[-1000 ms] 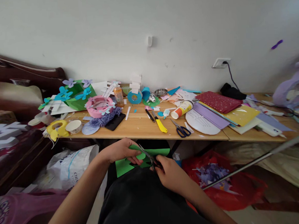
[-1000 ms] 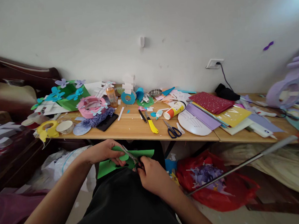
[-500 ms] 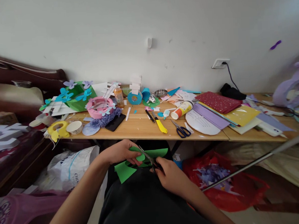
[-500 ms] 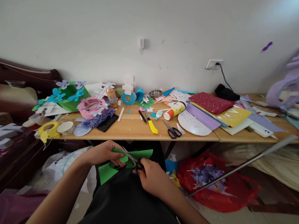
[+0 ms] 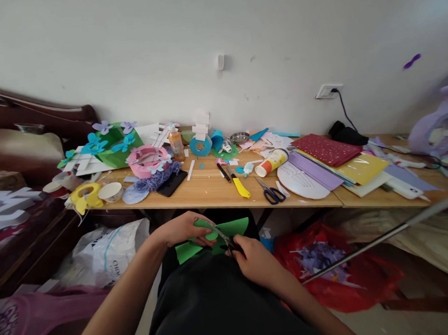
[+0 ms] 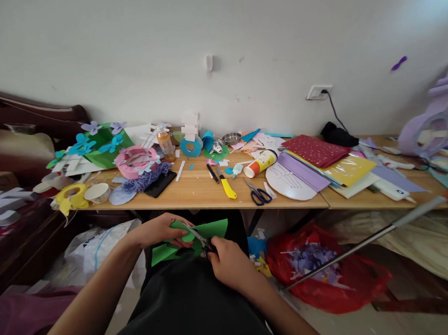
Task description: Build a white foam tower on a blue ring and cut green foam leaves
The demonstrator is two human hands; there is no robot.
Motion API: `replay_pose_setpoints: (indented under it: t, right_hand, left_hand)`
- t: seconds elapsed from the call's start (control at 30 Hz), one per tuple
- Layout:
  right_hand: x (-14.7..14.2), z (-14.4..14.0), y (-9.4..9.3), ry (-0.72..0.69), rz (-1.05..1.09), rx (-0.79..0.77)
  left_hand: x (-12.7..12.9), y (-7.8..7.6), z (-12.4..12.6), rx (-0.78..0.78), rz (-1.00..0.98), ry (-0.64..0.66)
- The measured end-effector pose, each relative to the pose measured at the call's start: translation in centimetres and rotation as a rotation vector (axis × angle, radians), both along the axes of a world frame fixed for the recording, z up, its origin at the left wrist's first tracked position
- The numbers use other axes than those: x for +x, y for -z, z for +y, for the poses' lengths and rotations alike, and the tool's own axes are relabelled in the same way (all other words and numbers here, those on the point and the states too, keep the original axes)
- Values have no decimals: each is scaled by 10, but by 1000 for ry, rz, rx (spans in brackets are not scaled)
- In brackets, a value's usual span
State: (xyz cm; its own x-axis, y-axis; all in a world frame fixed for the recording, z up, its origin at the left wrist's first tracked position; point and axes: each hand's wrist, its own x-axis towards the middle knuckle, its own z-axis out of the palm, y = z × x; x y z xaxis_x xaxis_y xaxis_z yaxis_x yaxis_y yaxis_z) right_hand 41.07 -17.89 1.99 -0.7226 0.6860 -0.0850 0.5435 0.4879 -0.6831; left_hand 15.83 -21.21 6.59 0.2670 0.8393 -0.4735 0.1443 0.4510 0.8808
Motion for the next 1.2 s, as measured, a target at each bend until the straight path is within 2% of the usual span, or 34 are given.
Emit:
replay_pose_setpoints:
  t: [0.13, 0.3, 0.4, 0.5, 0.6, 0.67, 0.83, 0.9, 0.97, 1.07, 1.13, 1.2]
  right_hand:
    - [-1, 0, -1, -7, -14, 0]
    - [-1, -2, -4, -8, -43, 25]
    - [1, -1, 3, -18, -31, 59]
    - [2, 10, 27, 51, 92, 85]
    - [-2, 32, 64, 183, 268, 136]
    - [-5, 46, 89, 129, 301, 133]
    - [-5, 58, 133, -198, 301, 45]
    - [-3, 56, 147, -251, 299, 33]
    - [-3, 53, 159, -226, 303, 46]
    - [-5, 50, 167, -128, 327, 89]
    - [-5, 54, 162, -94, 352, 116]
    - [-4, 65, 147, -39, 386, 136]
  left_hand:
    - [-2, 5, 0, 41, 10, 58]
    - [-2, 3, 0, 62, 51, 79]
    - [-7, 11, 1, 61, 19, 80]
    - [-16, 37, 5, -17, -91, 1]
    - [-25, 72, 8, -79, -173, -55]
    - [-28, 93, 8, -97, -216, -92]
    - [-30, 132, -4, -136, -269, -214]
    - [-30, 144, -12, -149, -271, -284]
    - [-30, 153, -21, -144, -263, -367]
    - [-33, 157, -34, -88, -233, -466]
    - [-40, 150, -40, -21, -212, -513]
    - [-51, 136, -44, 54, -212, -559]
